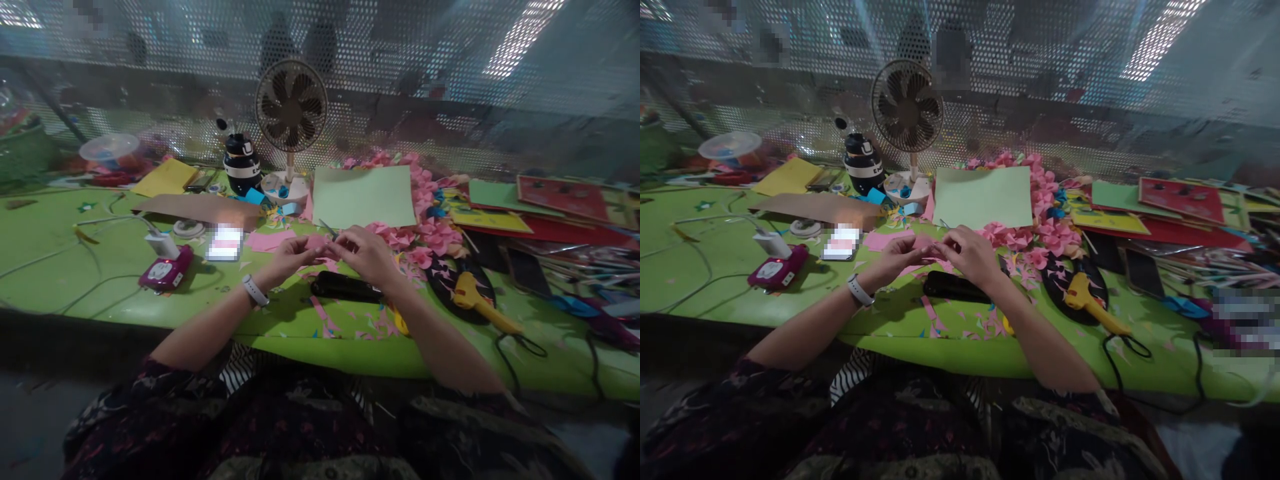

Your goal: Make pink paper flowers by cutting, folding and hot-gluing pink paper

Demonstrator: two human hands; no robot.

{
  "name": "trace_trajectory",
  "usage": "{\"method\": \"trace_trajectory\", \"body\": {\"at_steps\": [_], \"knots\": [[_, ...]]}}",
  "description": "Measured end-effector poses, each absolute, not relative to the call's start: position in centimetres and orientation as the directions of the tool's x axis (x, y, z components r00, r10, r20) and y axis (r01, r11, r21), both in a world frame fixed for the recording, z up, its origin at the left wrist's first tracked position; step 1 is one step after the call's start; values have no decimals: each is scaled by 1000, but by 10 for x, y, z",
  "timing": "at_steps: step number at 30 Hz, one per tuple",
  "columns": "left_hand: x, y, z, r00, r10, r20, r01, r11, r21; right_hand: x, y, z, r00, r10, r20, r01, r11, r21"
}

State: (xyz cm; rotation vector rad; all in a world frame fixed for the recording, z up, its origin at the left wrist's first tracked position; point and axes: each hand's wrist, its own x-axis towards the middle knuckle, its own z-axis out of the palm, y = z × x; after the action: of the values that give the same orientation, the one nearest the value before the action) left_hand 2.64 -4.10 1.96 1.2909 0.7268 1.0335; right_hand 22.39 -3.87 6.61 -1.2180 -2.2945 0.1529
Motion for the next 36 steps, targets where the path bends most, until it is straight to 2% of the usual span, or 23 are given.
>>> {"method": "trace_trajectory", "body": {"at_steps": [3, 8, 21, 36], "knots": [[27, -42, 21, 385, 917, 107, -192, -34, 981, 225, -36, 62, -472, 774, 421, 716, 616, -330], [27, -41, 19, 391, 912, 129, -272, -19, 962, 227, -31, 55, -496, 720, 484, 659, 676, -330], [26, -37, 12, 418, 894, 164, -304, -32, 952, 228, -30, 55, -461, 742, 486, 660, 653, -372], [26, -40, 16, 418, 892, 172, -297, -45, 954, 227, -30, 59, -435, 801, 410, 598, 598, -534]]}}
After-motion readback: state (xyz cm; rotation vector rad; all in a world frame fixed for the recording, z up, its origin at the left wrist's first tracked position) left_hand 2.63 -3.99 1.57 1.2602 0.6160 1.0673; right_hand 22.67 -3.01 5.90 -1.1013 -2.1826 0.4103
